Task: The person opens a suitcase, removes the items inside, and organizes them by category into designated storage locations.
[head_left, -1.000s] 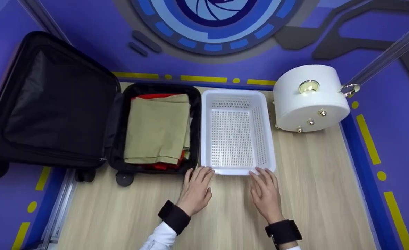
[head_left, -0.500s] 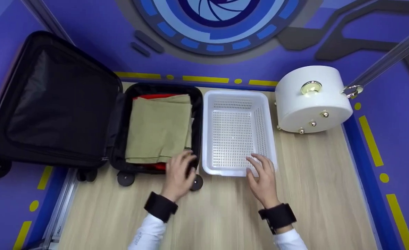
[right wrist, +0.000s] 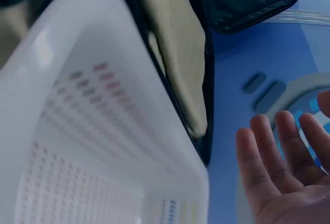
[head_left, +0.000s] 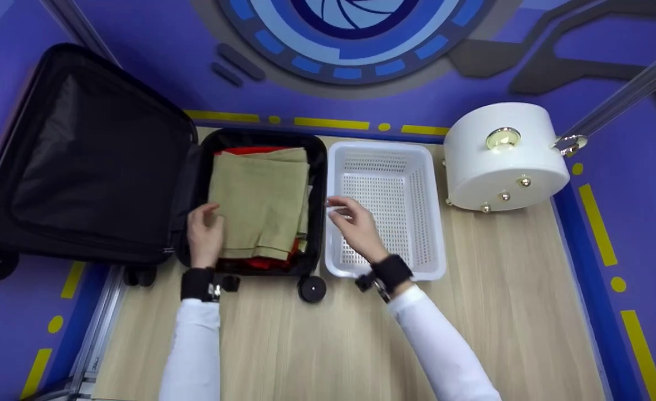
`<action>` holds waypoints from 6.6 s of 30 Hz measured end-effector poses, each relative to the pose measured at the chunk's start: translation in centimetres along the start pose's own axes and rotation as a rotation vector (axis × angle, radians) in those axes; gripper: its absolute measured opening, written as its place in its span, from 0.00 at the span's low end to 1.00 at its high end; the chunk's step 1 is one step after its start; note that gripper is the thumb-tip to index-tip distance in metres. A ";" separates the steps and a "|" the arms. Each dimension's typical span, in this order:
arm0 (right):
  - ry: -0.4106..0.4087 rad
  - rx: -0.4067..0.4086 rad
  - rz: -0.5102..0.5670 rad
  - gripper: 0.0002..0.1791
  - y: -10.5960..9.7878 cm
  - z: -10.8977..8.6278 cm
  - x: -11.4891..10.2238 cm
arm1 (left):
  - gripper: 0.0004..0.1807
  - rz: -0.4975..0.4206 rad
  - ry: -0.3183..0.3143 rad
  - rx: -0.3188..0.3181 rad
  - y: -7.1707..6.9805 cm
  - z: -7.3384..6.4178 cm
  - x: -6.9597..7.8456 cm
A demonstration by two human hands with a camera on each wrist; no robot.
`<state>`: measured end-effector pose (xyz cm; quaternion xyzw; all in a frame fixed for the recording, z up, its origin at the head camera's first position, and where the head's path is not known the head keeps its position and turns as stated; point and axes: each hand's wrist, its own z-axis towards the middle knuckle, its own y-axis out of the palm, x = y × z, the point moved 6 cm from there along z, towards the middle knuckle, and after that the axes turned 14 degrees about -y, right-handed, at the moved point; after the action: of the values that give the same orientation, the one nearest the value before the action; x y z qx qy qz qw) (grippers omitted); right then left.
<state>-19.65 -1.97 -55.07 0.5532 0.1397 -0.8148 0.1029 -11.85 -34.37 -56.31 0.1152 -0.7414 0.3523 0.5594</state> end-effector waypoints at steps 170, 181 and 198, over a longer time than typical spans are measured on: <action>0.588 -0.156 0.378 0.31 11.8 1.0 9.1 | 0.44 0.537 -0.403 -0.301 2.4 4.5 -5.4; 0.552 -0.156 0.361 0.37 11.7 1.3 9.2 | 0.34 0.451 -0.220 -0.379 3.4 4.5 -4.7; 0.474 -0.100 0.578 0.36 11.5 1.6 8.9 | 0.23 0.331 -0.160 -0.212 2.0 4.7 -2.8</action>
<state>-20.59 -13.40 -64.08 0.7374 0.0373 -0.5934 0.3204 -15.56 -36.60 -60.29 -0.0400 -0.8251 0.3494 0.4422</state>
